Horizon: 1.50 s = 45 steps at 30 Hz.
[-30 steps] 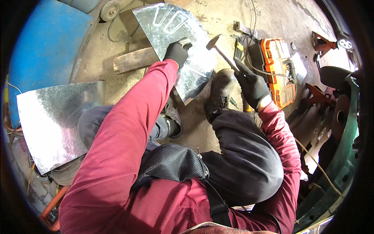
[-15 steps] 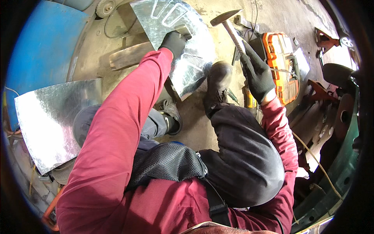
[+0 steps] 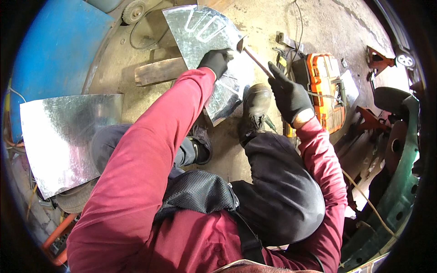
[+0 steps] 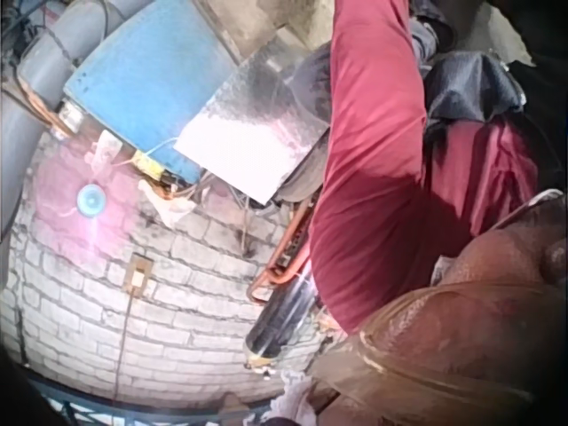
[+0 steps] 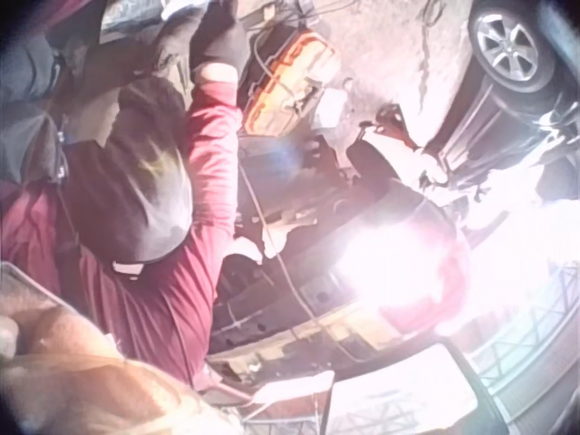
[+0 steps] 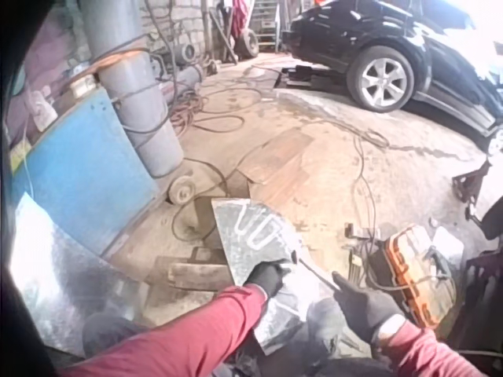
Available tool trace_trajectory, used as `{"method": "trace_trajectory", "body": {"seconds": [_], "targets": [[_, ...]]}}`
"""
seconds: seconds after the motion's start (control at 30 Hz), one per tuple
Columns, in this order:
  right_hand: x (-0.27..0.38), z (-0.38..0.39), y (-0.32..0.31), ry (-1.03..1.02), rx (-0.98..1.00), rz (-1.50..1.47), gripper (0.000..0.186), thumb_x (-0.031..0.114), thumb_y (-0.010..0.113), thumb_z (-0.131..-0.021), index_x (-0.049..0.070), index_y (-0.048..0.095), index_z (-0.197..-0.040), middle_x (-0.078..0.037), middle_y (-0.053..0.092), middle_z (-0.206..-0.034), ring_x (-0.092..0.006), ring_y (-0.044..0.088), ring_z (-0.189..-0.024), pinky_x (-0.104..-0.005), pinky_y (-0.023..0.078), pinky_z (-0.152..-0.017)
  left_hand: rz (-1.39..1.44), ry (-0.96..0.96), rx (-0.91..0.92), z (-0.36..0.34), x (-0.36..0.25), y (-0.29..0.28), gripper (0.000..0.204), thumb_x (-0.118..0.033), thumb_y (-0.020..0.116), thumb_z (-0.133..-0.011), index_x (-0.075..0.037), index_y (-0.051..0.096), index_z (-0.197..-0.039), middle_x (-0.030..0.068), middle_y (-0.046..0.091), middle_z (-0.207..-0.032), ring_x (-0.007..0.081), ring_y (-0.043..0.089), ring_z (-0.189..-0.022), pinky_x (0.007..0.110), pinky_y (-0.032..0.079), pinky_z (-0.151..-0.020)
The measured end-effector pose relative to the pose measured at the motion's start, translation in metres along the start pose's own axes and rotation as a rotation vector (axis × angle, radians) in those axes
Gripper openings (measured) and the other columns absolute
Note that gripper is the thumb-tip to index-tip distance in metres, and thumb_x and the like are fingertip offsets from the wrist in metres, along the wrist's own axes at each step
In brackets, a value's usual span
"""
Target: The person sits on the floor and uses a hammer and a metal dolly to shape a curved metal sheet. They repeatedly strike the sheet to form a specific curve, adjusting its position as needed.
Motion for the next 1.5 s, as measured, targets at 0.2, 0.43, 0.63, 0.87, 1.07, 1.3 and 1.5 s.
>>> {"method": "trace_trajectory", "body": {"seconds": [0.2,0.43,0.63,0.87,1.07,1.3,1.5], "targets": [[0.013,0.007,-0.019,-0.039,-0.152,-0.269,0.044,0.022,0.065,-0.107,0.006,0.059,-0.147,-0.026,0.073,-0.12,-0.0246,0.073,-0.119,-0.0361,0.056,-0.095,-0.138,-0.101,0.005,-0.024,0.041,0.005,0.046,-0.041,0.075,-0.096,0.002,0.074,-0.112,0.0178,0.078,-0.113,0.032,0.072,-0.106,0.04,0.054,-0.093],[0.029,0.001,-0.055,0.016,-0.276,-0.514,0.044,0.015,0.063,-0.108,-0.001,0.057,-0.148,-0.011,0.074,-0.121,-0.013,0.068,-0.107,-0.0281,0.054,-0.095,-0.07,0.03,0.081,-0.016,0.012,-0.002,0.048,-0.045,0.073,-0.095,0.003,0.077,-0.1,0.0244,0.075,-0.108,0.0376,0.072,-0.103,0.043,0.054,-0.092],[0.007,0.012,-0.035,-0.226,-0.4,-0.021,0.029,0.019,0.062,-0.105,0.006,0.065,-0.132,-0.025,0.074,-0.101,-0.0368,0.075,-0.086,-0.0421,0.058,-0.068,-0.174,-0.01,0.116,-0.016,-0.021,-0.004,0.04,-0.041,0.068,-0.097,-0.004,0.078,-0.11,0.0244,0.074,-0.112,0.0414,0.07,-0.108,0.046,0.054,-0.095],[0.016,0.002,-0.027,-0.103,-0.237,-0.117,0.045,0.026,0.064,-0.106,0.014,0.058,-0.149,-0.03,0.073,-0.111,-0.0388,0.075,-0.106,-0.0445,0.059,-0.088,-0.245,-0.064,0.086,-0.031,0.02,-0.003,0.044,-0.043,0.069,-0.096,-0.006,0.075,-0.121,0.0197,0.075,-0.119,0.0382,0.07,-0.112,0.042,0.054,-0.097],[0.033,0.0,-0.058,-0.021,-0.303,-0.42,0.047,0.021,0.063,-0.108,0.0,0.056,-0.15,-0.015,0.075,-0.124,-0.0146,0.068,-0.113,-0.0316,0.054,-0.097,-0.052,0.012,0.06,-0.015,0.003,0.002,0.04,-0.039,0.071,-0.097,0.0,0.077,-0.106,0.0231,0.076,-0.104,0.0394,0.072,-0.098,0.044,0.055,-0.09],[0.029,0.015,-0.054,-0.147,-0.48,-0.229,0.048,0.017,0.064,-0.106,0.006,0.054,-0.152,-0.015,0.077,-0.102,-0.017,0.074,-0.088,-0.0318,0.058,-0.076,-0.175,0.026,0.103,-0.017,-0.028,0.009,0.034,-0.034,0.067,-0.098,-0.005,0.078,-0.112,0.0202,0.076,-0.11,0.0374,0.072,-0.107,0.043,0.056,-0.094],[-0.002,0.013,-0.017,0.074,-0.064,0.058,0.046,0.039,0.06,-0.106,0.032,0.053,-0.151,-0.028,0.072,-0.093,-0.0484,0.071,-0.089,-0.0543,0.056,-0.074,-0.157,0.039,0.093,-0.026,-0.007,0.009,0.037,-0.039,0.066,-0.099,-0.007,0.077,-0.115,0.0214,0.075,-0.112,0.0397,0.071,-0.108,0.046,0.055,-0.093]]}}
Point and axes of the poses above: each hand's wrist, its own z-axis away from the middle knuckle, its own y-axis out of the palm, x = y × z, the point moved 3 cm from there along -z, towards the middle knuckle
